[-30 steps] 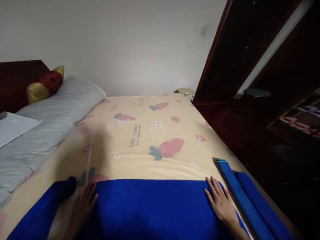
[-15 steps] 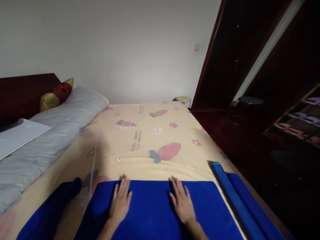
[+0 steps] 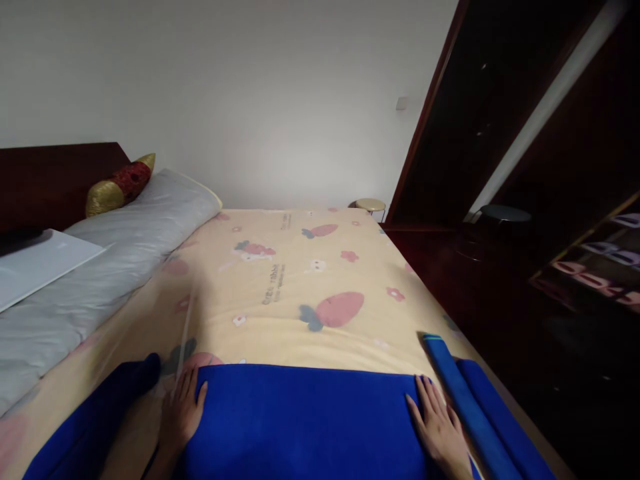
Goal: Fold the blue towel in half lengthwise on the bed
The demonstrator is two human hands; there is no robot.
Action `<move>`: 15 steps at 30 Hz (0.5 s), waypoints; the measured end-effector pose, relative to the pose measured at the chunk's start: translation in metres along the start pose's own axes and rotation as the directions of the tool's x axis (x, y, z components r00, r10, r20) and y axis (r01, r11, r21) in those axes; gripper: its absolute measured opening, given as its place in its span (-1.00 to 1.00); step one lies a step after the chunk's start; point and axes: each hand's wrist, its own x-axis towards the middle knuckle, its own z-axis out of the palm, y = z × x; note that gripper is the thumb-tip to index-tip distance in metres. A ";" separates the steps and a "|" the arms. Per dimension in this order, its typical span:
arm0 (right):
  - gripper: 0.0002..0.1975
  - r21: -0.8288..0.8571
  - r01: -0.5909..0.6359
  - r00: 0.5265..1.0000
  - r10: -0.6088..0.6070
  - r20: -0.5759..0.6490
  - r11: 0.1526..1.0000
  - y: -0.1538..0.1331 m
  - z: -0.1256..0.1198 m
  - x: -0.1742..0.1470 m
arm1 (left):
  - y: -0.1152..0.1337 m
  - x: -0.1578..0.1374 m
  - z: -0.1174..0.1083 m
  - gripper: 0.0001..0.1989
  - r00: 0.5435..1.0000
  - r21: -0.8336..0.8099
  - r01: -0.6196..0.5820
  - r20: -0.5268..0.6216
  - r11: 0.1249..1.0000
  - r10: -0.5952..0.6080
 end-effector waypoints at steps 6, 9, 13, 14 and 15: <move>-0.16 -0.018 -0.048 0.997 0.046 -0.064 0.999 -0.029 -0.003 -0.006 | 0.039 -0.013 -0.021 -0.40 0.990 -0.023 -0.022 -0.143 0.999 0.018; -0.26 0.050 0.117 0.989 -0.112 -0.092 0.992 -0.096 0.006 -0.035 | 0.110 -0.058 -0.020 -0.43 0.951 -0.061 -0.256 -0.195 0.965 0.240; -0.41 0.146 0.373 0.927 -0.374 -0.020 0.916 -0.160 0.032 -0.086 | 0.172 -0.121 -0.006 -0.47 0.836 -0.164 -0.547 -0.054 0.821 0.546; -0.42 0.144 0.358 0.933 -0.359 -0.021 0.922 -0.157 0.037 -0.094 | 0.169 -0.130 -0.003 -0.48 0.809 -0.189 -0.580 -0.016 0.793 0.588; -0.42 0.133 0.322 0.947 -0.320 -0.036 0.937 -0.144 0.040 -0.100 | 0.156 -0.136 0.000 -0.49 0.815 -0.199 -0.565 0.017 0.801 0.579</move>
